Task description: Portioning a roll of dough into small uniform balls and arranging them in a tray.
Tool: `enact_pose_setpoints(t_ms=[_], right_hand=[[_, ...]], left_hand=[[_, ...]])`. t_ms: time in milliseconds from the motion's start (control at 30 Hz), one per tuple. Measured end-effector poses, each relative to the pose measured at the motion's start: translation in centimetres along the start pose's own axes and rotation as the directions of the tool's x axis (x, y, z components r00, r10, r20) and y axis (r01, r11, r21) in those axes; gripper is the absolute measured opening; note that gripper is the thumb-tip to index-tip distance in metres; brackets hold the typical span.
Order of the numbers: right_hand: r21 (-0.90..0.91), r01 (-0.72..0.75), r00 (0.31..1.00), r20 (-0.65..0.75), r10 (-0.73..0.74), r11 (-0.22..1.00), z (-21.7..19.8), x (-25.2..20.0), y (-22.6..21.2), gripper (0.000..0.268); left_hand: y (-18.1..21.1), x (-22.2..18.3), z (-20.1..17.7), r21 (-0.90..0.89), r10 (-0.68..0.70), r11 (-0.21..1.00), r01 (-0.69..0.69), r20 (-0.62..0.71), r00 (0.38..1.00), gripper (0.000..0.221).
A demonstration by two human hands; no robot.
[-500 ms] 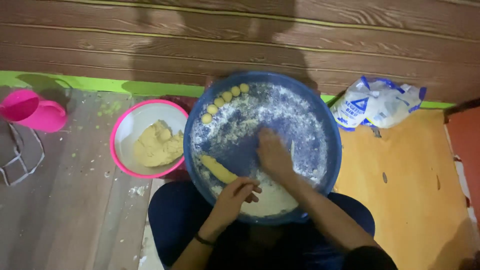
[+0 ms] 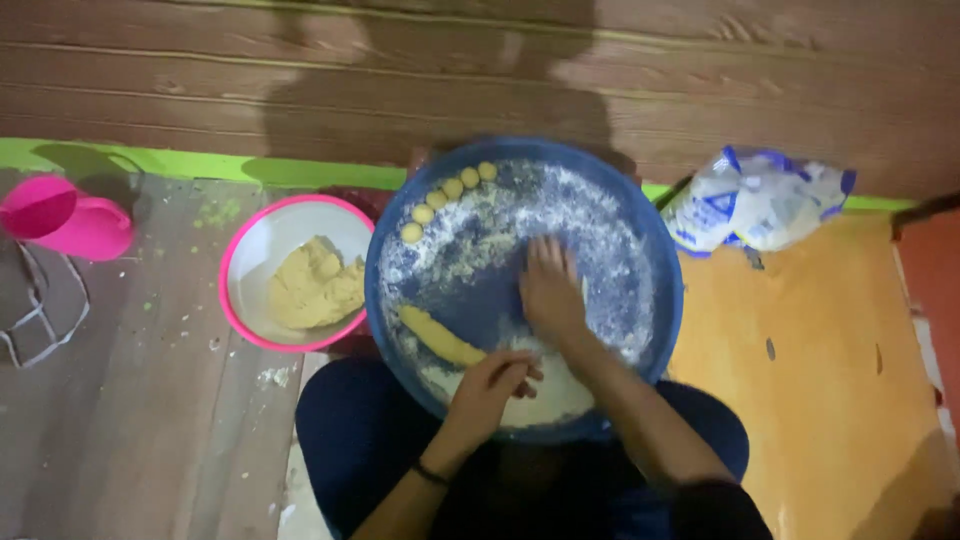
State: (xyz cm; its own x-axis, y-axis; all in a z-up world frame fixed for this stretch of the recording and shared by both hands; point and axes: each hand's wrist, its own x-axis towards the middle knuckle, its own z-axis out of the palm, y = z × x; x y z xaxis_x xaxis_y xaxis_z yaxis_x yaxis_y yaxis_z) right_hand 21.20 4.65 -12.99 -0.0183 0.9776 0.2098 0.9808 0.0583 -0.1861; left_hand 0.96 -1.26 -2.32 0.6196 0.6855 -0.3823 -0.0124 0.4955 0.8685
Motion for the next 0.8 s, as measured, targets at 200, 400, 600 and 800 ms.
enact_pose_setpoints(t_ms=[200,400,600,800], right_hand=[[0.139,-0.024,0.999,-0.037,0.029,0.99,1.5,2.1,-4.3,0.057],[-0.037,0.128,0.991,0.039,-0.127,0.991,0.7,0.1,-0.8,0.06],[0.471,0.141,0.932,-0.36,0.044,0.871,-1.1,2.2,-4.9,0.043],[0.21,0.159,0.986,0.004,-0.164,0.965,-4.2,-1.5,-1.3,0.047]], left_hand=[[2.7,-0.5,1.9,0.178,0.18,0.965,-0.19,0.074,0.981,0.027],[1.3,0.0,0.0,0.042,0.015,0.999,-0.016,0.013,1.0,0.028],[4.9,-2.4,3.5,0.225,0.109,0.965,-0.135,0.123,0.986,0.028],[4.1,-2.5,0.5,0.216,-0.065,0.975,0.057,0.029,0.997,0.028]])
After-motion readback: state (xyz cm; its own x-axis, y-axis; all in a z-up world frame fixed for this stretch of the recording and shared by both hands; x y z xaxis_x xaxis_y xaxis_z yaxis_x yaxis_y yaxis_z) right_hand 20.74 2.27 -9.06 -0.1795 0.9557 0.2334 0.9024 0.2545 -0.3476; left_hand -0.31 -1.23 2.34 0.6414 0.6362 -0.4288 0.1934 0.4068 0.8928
